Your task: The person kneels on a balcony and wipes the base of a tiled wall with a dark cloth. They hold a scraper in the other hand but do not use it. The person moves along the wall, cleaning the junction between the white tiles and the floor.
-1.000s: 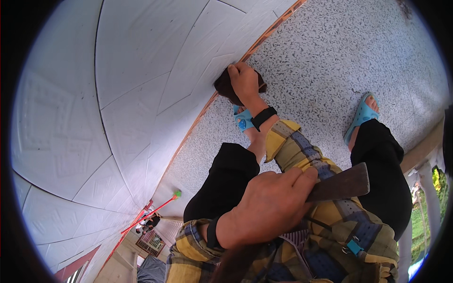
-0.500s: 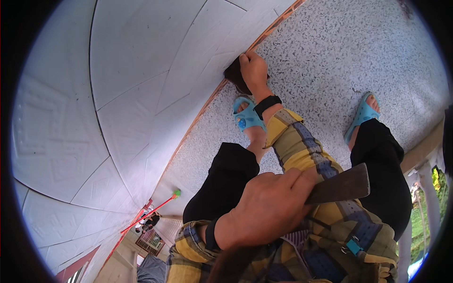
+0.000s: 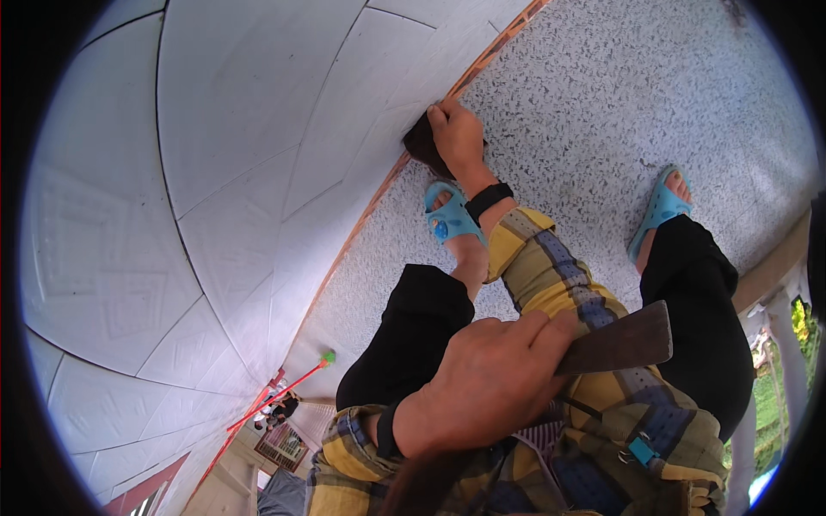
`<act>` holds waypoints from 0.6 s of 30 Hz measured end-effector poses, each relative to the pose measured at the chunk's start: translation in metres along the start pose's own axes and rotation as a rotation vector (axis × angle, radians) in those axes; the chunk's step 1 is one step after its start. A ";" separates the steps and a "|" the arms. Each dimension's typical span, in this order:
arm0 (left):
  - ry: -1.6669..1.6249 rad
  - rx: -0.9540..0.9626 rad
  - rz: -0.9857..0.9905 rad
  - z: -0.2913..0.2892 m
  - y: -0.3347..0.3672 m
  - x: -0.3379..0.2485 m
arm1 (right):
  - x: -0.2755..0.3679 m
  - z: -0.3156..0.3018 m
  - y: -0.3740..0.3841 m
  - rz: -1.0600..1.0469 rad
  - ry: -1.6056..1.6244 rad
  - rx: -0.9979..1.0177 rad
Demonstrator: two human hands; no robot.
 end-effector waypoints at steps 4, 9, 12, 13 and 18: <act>0.001 0.017 -0.022 0.000 -0.001 0.001 | -0.004 0.000 -0.001 0.097 -0.019 0.039; 0.001 0.002 -0.003 0.000 0.000 0.000 | 0.003 -0.001 -0.002 0.028 0.008 0.010; 0.009 -0.003 -0.010 0.000 0.000 -0.001 | 0.004 -0.001 -0.002 0.085 0.006 0.011; 0.017 0.003 -0.013 0.001 0.000 -0.001 | 0.004 0.000 -0.002 0.127 -0.006 0.036; 0.017 -0.009 -0.001 0.000 0.001 -0.001 | 0.024 -0.007 0.001 0.037 0.044 -0.032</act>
Point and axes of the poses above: each hand's wrist, its own y-axis towards the middle knuckle, its own z-axis out of the palm, x = y × z, the point moved 6 cm from there along y, towards the middle knuckle, and after that the axes turned 14 degrees about y, right-handed, at the moved point
